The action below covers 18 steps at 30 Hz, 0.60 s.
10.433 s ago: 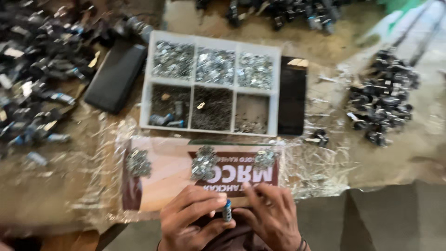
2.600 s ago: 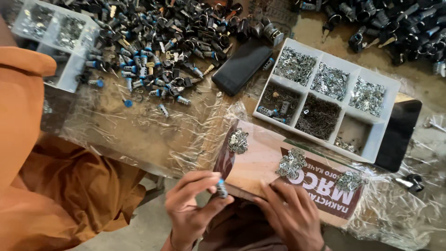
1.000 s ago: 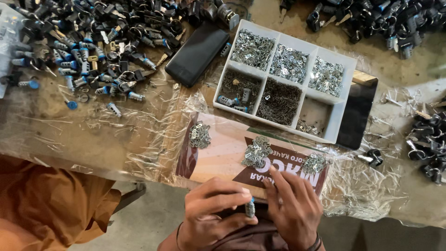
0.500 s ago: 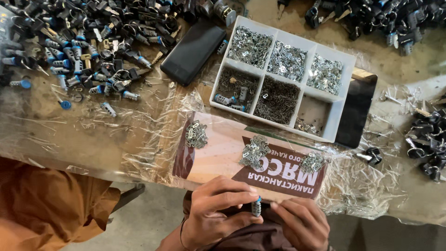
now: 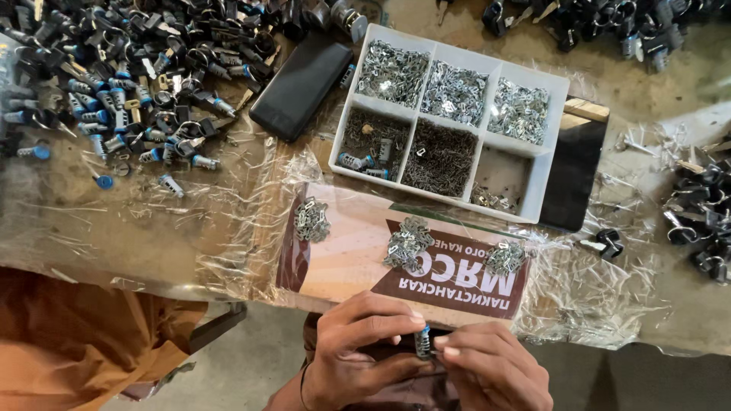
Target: The person sits at a workbench covered with piles of small metal components and repeatedly picks a cylindrical metal part and a small metal insert from a compartment tray, fits the insert onto the part by hand, and sets the assembled piece aside. The person works through the parts one at a time throughout the episode.
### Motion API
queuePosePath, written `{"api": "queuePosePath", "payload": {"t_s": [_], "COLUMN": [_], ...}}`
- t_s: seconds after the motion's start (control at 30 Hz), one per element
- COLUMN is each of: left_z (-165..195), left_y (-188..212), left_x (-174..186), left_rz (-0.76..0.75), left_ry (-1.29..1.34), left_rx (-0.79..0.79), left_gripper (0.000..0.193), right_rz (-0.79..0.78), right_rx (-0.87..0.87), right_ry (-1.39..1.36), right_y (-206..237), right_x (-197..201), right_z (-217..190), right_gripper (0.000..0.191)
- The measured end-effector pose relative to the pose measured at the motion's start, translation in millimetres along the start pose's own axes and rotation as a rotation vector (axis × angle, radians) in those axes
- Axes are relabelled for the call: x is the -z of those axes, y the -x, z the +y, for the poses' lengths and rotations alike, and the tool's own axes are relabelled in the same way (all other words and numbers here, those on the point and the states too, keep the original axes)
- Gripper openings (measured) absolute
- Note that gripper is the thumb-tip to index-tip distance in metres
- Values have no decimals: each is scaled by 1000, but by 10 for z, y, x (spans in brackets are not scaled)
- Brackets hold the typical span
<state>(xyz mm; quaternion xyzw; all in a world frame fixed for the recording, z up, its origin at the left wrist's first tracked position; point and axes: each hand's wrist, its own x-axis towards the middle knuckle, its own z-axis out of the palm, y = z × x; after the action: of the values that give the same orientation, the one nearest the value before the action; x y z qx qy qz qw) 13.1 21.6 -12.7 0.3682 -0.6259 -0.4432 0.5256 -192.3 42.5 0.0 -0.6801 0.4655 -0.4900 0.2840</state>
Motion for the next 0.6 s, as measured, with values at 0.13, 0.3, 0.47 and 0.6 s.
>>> {"api": "queuePosePath", "payload": {"t_s": [0.13, 0.3, 0.47, 0.6], "left_z": [27, 30, 22, 6], "left_y": [-14, -76, -121, -142], "left_x": [-21, -10, -40, -114], "left_rz": [8, -1, 20, 13], "left_ry": [-1, -205, -231, -169], "left_rx": [0, -86, -123, -148], "left_gripper": [43, 44, 45, 46], "right_rz": [60, 22, 68, 15], "right_rx": [-133, -84, -593, -861], "right_ry": [-25, 207, -201, -424], "right_y": [60, 163, 257, 321], "right_x": [-65, -4, 130, 201], "right_z": [-37, -19, 81, 285], "right_gripper": [30, 34, 42, 47]}}
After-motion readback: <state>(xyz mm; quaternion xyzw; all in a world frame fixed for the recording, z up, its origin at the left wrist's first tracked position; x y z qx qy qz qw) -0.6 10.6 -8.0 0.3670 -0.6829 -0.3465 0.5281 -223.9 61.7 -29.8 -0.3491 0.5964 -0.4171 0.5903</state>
